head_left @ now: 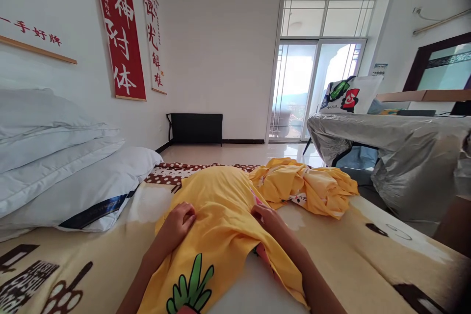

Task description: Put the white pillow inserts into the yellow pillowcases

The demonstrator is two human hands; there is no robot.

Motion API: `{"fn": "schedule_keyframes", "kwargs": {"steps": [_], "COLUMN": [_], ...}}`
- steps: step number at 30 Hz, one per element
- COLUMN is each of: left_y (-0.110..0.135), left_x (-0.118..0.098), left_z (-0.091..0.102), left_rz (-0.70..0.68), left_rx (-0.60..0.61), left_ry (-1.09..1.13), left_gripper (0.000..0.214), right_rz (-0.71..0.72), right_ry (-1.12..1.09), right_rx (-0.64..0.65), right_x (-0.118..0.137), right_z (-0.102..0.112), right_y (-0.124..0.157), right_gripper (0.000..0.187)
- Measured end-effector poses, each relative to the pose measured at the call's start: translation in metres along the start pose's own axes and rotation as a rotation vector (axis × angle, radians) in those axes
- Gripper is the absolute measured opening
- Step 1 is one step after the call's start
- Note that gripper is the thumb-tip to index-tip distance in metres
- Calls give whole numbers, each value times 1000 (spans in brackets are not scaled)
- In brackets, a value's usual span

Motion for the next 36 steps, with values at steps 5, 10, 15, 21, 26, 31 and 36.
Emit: {"fn": "schedule_keyframes", "kwargs": {"steps": [5,10,15,21,26,31,36], "left_y": [0,3,4,6,7,5,6], "left_x": [3,4,7,4,6,8,9], "left_z": [13,27,31,22,25,32,26], "left_rz": [-40,-70,-57,-42,-21,-27,26], "left_rx": [-153,-277,-284,-51,-78,-155,-46], "left_ry": [31,45,64,63,10,7,-16], "left_gripper": [19,17,22,27,28,25,31], "right_rz": [17,60,38,26,48,82,39], "right_ry": [209,148,-131,-90,-50,-12,3], "right_rx": [-219,-322,-192,123,127,-5,-95], "right_x": [-2,13,20,26,26,28,27], "right_z": [16,34,42,16,17,36,42], "right_y": [1,9,16,20,16,18,19], "right_gripper": [18,19,21,23,21,14,15]}}
Point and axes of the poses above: each hand's wrist, its own y-axis away from the middle knuckle, its own z-axis out of the back of the hand, x = y × z, the point moved 7 cm from there along -y, towards the middle knuckle, and after that the axes turned 5 degrees about y, right-handed, at the moved point
